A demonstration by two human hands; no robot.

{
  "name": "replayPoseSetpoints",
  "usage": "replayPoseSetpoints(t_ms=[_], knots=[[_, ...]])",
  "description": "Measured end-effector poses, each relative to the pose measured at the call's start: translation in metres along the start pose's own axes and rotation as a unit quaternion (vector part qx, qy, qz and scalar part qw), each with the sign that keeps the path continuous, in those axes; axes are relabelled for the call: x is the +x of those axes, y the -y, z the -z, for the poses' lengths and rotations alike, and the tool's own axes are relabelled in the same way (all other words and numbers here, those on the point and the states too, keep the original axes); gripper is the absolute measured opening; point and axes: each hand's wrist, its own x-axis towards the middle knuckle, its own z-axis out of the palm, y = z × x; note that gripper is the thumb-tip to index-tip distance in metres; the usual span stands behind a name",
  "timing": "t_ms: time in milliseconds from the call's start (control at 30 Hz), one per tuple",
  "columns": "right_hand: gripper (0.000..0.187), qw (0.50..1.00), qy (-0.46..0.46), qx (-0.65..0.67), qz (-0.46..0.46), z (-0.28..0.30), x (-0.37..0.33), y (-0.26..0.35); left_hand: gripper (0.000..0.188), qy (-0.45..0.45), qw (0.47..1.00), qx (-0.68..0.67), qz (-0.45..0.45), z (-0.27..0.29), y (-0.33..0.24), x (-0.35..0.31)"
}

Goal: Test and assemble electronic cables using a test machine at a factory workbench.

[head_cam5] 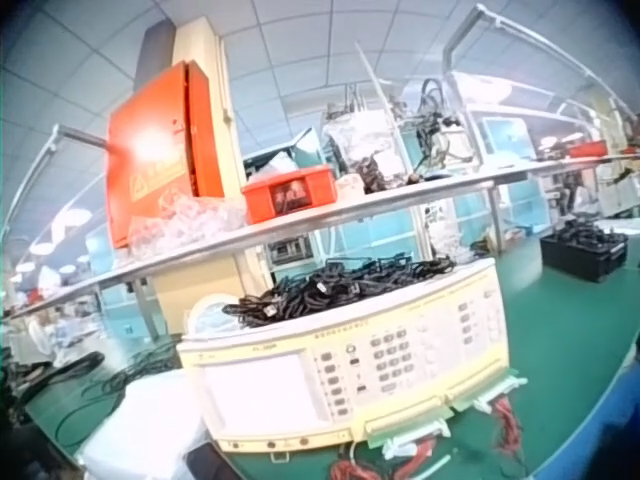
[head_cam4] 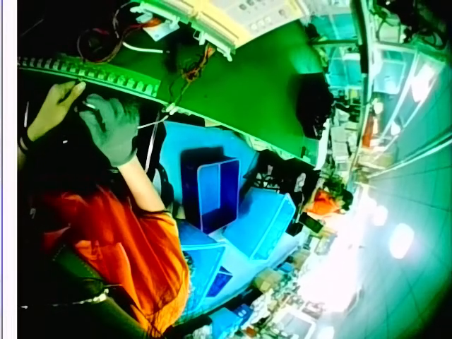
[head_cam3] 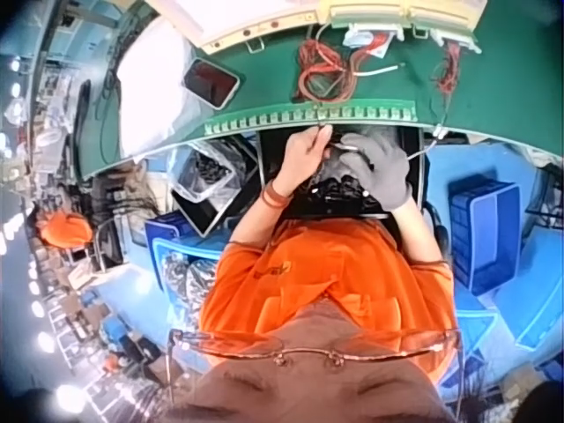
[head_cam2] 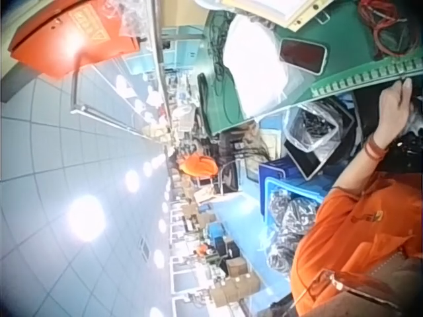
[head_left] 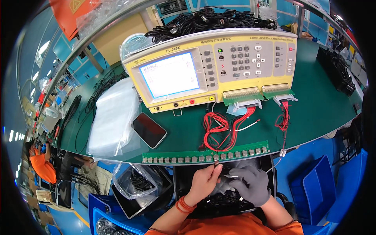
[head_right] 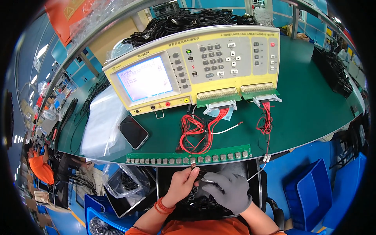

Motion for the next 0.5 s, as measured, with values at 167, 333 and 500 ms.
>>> replayPoseSetpoints(t_ms=[167,333,500], knots=[[0.039,0.983,-0.029,-0.105,0.15,0.012,0.036,0.019,0.033,0.063,0.871,-0.432,0.224,0.008,-0.019,0.012],[0.022,0.959,0.134,-0.222,0.114,0.019,0.065,0.039,0.034,0.079,0.908,-0.365,0.188,0.012,-0.007,0.006],[0.015,0.977,0.21,0.034,0.025,0.01,0.036,0.023,0.031,0.162,0.986,0.037,-0.012,0.044,-0.019,-0.044]])
